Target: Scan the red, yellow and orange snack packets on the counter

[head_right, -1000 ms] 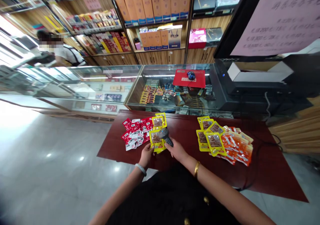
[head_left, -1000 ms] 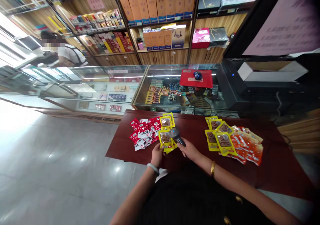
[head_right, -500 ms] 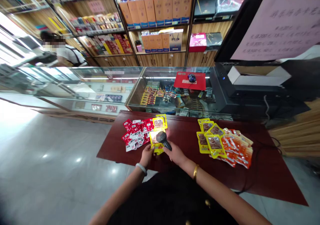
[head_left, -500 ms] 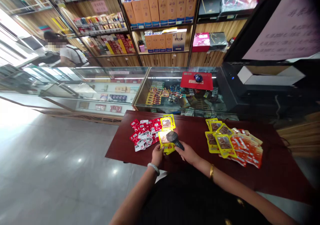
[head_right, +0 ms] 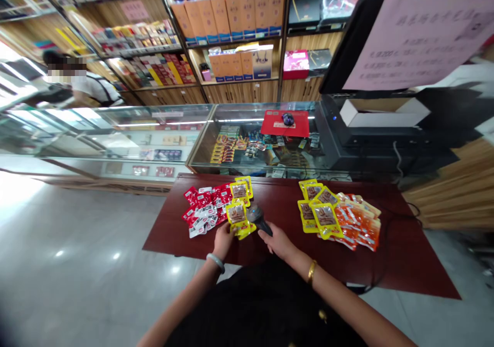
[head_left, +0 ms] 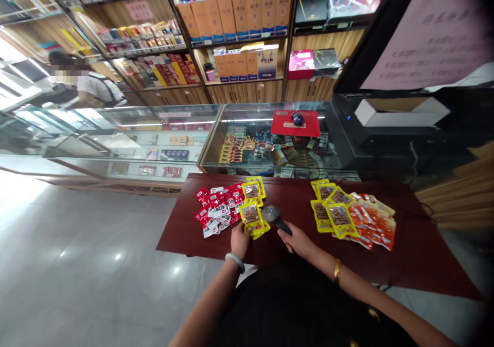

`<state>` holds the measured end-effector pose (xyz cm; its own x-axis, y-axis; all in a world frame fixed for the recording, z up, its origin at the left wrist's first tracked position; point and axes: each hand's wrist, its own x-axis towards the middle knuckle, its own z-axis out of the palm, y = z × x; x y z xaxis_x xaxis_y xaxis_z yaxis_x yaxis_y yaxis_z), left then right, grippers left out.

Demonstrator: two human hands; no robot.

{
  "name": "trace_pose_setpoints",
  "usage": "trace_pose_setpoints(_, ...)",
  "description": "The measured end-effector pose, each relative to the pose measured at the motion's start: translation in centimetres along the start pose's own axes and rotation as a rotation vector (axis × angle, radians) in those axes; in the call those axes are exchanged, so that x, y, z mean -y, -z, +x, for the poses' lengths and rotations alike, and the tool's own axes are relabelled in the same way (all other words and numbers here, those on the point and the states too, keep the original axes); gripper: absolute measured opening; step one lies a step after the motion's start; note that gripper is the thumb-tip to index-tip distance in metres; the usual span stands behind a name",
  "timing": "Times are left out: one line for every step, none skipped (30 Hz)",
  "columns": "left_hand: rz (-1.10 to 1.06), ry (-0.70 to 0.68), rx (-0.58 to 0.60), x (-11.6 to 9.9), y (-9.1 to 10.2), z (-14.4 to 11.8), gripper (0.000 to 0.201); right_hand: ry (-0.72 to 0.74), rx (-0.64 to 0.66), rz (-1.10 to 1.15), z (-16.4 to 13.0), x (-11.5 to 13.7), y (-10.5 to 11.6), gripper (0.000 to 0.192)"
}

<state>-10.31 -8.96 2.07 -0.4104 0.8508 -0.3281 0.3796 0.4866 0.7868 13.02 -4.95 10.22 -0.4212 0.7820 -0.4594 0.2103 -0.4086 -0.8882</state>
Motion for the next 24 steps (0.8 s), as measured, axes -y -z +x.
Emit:
trace_pose_setpoints(0.083, -0.04, -0.021, -0.2, 0.1, 0.0, 0.029, -0.002, -0.01, 0.007, -0.3, -0.2, 0.5, 0.059)
trace_pose_setpoints(0.154, -0.059, -0.049, -0.4, 0.1, 0.0, 0.034, -0.002, -0.022, 0.015, -0.7, -0.4, 1.0, 0.057)
trace_pose_setpoints(0.214, -0.06, -0.083, -0.7, 0.0, -0.1, 0.04, 0.0, -0.035, 0.025, -1.1, -0.7, 1.6, 0.056)
trace_pose_setpoints(0.264, -0.053, -0.122, -0.9, -0.2, -0.1, 0.048, 0.002, -0.054, 0.04, -1.5, -0.9, 2.3, 0.054)
trace_pose_setpoints(0.305, -0.048, -0.162, -1.2, -0.5, -0.1, 0.055, 0.004, -0.08, 0.06, -2.0, -1.2, 3.0, 0.054)
trace_pose_setpoints(0.336, -0.052, -0.197, -1.5, -1.0, -0.1, 0.061, 0.004, -0.111, 0.081, -2.5, -1.5, 3.8, 0.053)
trace_pose_setpoints(0.355, -0.074, -0.219, -1.9, -1.5, -0.1, 0.065, 0.003, -0.144, 0.101, -3.0, -1.8, 4.5, 0.053)
trace_pose_setpoints(0.365, -0.114, -0.224, -2.4, -2.2, 0.0, 0.065, -0.001, -0.179, 0.12, -3.5, -2.2, 5.4, 0.051)
trace_pose_setpoints(0.366, -0.169, -0.215, -2.9, -3.0, 0.1, 0.062, -0.009, -0.215, 0.138, -4.0, -2.6, 6.2, 0.049)
trace_pose_setpoints(0.359, -0.232, -0.185, -3.6, -4.0, 0.2, 0.056, -0.017, -0.251, 0.156, -4.6, -3.1, 7.0, 0.048)
trace_pose_setpoints(0.343, -0.294, -0.131, -4.4, -5.2, 0.3, 0.048, -0.023, -0.284, 0.175, -5.1, -3.6, 7.9, 0.046)
trace_pose_setpoints(0.32, -0.348, -0.06, -5.2, -6.5, 0.4, 0.039, -0.026, -0.317, 0.198, -5.7, -4.2, 8.7, 0.045)
trace_pose_setpoints(0.29, -0.387, 0.023, -6.1, -8.0, 0.4, 0.031, -0.028, -0.352, 0.222, -6.2, -4.7, 9.5, 0.044)
trace_pose_setpoints(0.255, -0.411, 0.113, -7.0, -9.6, 0.4, 0.025, -0.027, -0.387, 0.246, -6.7, -5.3, 10.3, 0.044)
trace_pose_setpoints(0.219, -0.42, 0.199, -7.8, -11.2, 0.3, 0.021, -0.025, -0.421, 0.269, -7.3, -5.8, 11.1, 0.044)
trace_pose_setpoints(0.19, -0.417, 0.269, -8.6, -12.9, 0.1, 0.019, -0.023, -0.451, 0.289, -7.8, -6.3, 11.9, 0.044)
trace_pose_setpoints(0.168, -0.406, 0.321, -9.4, -14.5, 0.0, 0.017, -0.023, -0.48, 0.306, -8.3, -6.8, 12.6, 0.044)
trace_pose_setpoints(0.156, -0.394, 0.364, -10.1, -16.0, -0.2, 0.016, -0.024, -0.502, 0.32, -8.7, -7.3, 13.3, 0.044)
trace_pose_setpoints(0.152, -0.382, 0.405, -10.7, -17.4, -0.4, 0.015, -0.027, -0.519, 0.333, -9.1, -7.7, 14.0, 0.045)
trace_pose_setpoints(0.153, -0.366, 0.447, -11.2, -18.7, -0.5, 0.014, -0.031, -0.532, 0.347, -9.5, -8.1, 14.6, 0.046)
trace_pose_setpoints(0.153, -0.34, 0.495, -11.7, -19.9, -0.7, 0.015, -0.036, -0.544, 0.362, -9.8, -8.5, 15.2, 0.047)
trace_pose_setpoints(0.143, -0.295, 0.547, -12.2, -21.1, -1.0, 0.015, -0.042, -0.555, 0.379, -10.1, -8.8, 15.7, 0.048)
trace_pose_setpoints(0.12, -0.229, 0.596, -12.7, -22.1, -1.2, 0.016, -0.049, -0.566, 0.395, -10.4, -9.1, 16.2, 0.049)
trace_pose_setpoints(0.084, -0.147, 0.638, -13.2, -23.1, -1.5, 0.017, -0.055, -0.577, 0.409, -10.6, -9.3, 16.5, 0.049)
